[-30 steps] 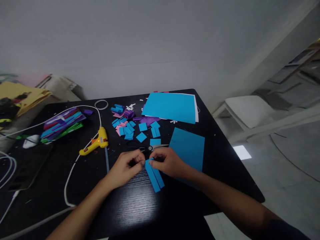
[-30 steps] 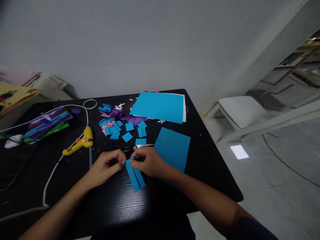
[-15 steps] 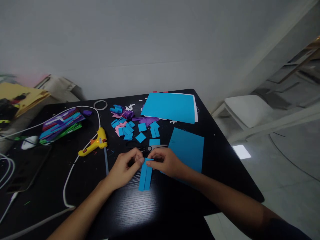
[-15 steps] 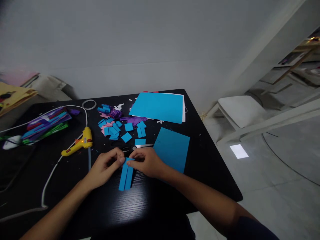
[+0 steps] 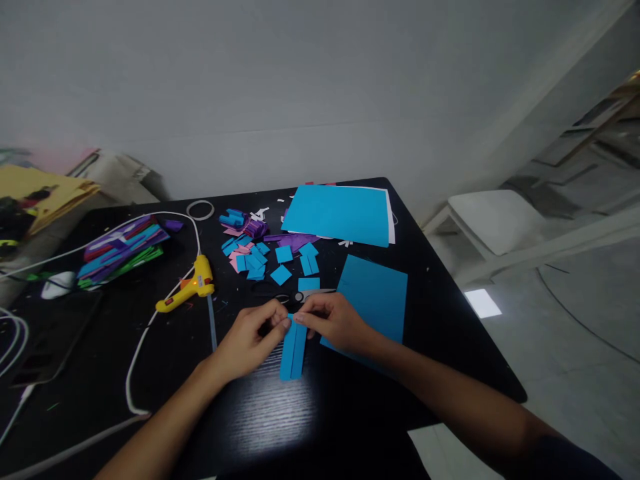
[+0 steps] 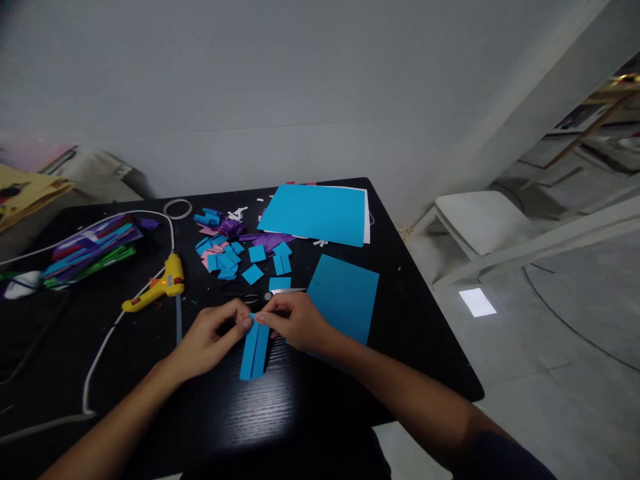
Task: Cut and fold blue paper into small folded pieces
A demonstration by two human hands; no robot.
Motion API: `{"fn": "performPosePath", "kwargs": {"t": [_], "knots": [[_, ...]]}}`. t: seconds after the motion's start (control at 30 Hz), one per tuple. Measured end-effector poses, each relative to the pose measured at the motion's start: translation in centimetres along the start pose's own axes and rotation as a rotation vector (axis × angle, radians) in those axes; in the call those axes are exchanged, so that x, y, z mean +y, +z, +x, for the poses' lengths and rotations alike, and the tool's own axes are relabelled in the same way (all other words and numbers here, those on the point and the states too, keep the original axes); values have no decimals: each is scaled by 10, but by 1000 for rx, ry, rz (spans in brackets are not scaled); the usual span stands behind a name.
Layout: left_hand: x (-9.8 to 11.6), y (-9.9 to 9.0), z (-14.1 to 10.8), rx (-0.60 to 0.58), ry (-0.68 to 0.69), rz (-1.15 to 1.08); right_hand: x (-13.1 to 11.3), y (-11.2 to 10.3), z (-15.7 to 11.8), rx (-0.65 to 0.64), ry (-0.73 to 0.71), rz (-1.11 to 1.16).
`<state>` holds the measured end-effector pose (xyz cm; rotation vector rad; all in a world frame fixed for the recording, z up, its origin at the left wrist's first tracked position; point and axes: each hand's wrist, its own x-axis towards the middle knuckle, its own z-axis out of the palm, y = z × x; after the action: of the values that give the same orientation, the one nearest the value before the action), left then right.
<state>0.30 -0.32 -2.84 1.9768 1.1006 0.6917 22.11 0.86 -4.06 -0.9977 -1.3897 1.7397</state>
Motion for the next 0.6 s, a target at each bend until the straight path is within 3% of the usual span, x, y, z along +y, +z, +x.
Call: {"fn": "performPosePath", "kwargs": {"t": [0.37, 0.6], "knots": [[1, -2, 4, 90, -205, -231, 6, 1, 5, 36, 37, 31], [1, -1, 8, 187, -266, -408, 7, 0, 0, -219, 221, 150]]}}
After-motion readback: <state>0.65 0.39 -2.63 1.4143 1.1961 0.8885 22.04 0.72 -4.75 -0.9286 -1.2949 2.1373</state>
